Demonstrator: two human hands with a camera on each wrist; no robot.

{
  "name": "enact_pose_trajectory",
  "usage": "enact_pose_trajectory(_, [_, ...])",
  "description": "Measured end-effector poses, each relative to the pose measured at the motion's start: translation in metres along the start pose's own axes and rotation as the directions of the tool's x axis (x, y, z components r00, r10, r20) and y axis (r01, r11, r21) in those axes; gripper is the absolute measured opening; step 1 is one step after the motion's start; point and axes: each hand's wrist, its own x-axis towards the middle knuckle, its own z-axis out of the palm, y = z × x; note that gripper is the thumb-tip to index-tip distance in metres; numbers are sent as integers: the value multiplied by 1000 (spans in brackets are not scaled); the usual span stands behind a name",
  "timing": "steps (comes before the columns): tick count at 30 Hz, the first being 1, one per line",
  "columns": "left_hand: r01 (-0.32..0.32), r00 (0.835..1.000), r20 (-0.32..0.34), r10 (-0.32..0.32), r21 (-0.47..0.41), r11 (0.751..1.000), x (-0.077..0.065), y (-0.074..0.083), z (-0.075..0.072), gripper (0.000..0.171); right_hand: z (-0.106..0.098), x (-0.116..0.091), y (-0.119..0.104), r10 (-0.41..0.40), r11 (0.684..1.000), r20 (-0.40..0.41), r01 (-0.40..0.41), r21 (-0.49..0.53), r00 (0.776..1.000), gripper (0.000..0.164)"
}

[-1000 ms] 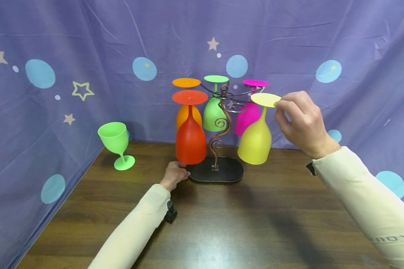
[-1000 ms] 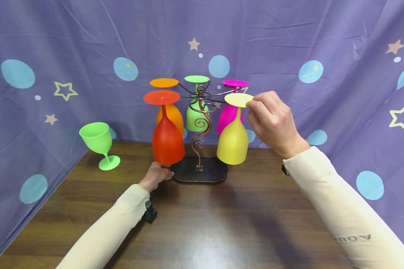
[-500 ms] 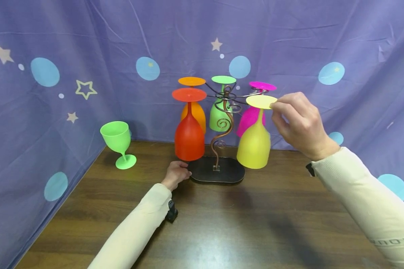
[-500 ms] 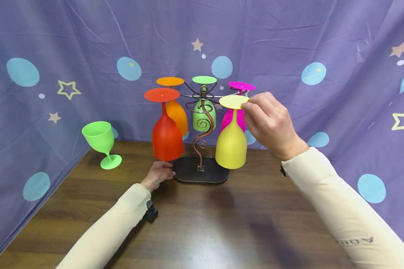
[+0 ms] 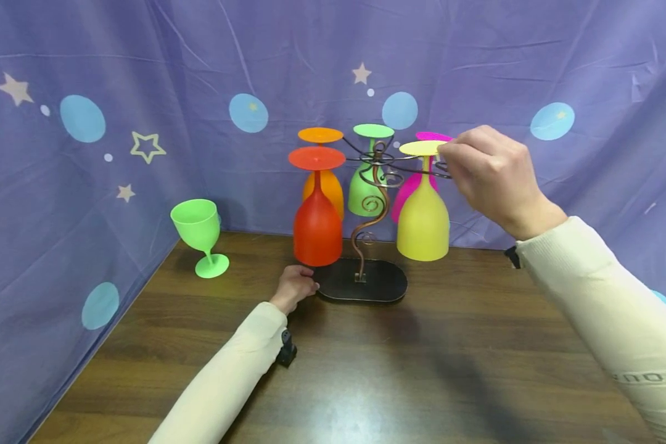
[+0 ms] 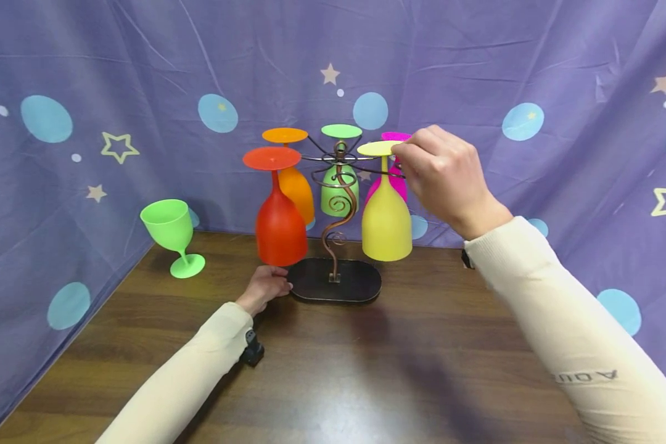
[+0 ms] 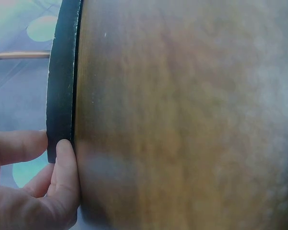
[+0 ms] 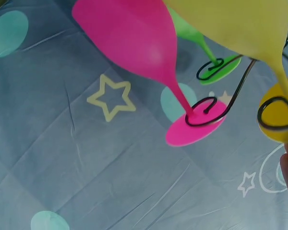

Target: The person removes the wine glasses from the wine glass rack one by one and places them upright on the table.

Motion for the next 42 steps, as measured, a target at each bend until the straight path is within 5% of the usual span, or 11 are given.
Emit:
enact_pose_trajectory(17, [7,1000,3,-7,5,1000,-1,1,0,34,0,-9,28,33,995,22,-31,-97,999,16])
enact_pose_trajectory(28, [-4,1000,-11,5,91,996,-2,2,-3,34,-8,-29,23,173,982,-96,-179,-54,980,12])
enact_pose_trajectory(42, [6,1000,2,-6,17,1000,-3,3,-2,36,-24,-57,4,231,969,-224,-245,-36,947,12])
